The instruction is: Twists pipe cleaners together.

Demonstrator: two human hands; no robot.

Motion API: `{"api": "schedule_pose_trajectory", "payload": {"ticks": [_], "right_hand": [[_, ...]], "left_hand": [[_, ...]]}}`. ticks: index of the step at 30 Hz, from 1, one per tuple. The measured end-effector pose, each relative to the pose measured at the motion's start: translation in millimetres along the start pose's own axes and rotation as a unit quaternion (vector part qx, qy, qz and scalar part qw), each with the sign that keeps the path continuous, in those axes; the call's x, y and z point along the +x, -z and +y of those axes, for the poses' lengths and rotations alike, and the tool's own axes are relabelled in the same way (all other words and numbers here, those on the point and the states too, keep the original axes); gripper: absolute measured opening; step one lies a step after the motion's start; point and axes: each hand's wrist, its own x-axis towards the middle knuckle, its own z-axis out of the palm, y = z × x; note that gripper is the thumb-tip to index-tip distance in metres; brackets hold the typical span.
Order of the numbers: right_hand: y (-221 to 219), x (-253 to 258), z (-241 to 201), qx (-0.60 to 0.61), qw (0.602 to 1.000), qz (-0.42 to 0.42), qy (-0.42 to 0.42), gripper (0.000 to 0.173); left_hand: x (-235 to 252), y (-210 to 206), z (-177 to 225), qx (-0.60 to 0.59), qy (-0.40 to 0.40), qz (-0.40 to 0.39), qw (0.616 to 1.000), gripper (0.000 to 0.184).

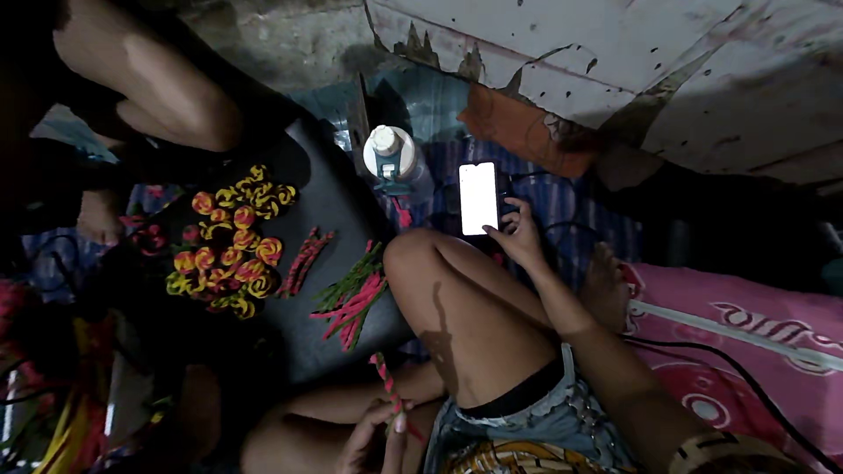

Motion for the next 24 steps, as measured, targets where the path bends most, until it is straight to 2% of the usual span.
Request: {"api": "schedule_pose_trajectory", "payload": {"ticks": [3, 5, 14, 24], "right_hand": [[3, 2, 5, 0.004, 1.0, -0.003, 0.015, 0.053], [4, 3, 8, 0.01, 1.0, -0.011, 0.018, 0.047], [3, -1, 9, 0.031, 0.999, -0.015, 0.017, 0.062], [3, 1, 10, 0.018, 0.999, -0.024, 0.017, 0.057]], "left_hand": [[0, -2, 0, -0.005, 0.0, -0.001, 1.0, 0.021], [0, -3, 0, -0.005, 0.002, -0.004, 1.0, 0.021], [-2, -4, 0, 0.013, -0.004, -0.003, 1.0, 0.021], [-3, -3, -1, 0.008, -0.008, 0.003, 1.0, 0.02]]}}
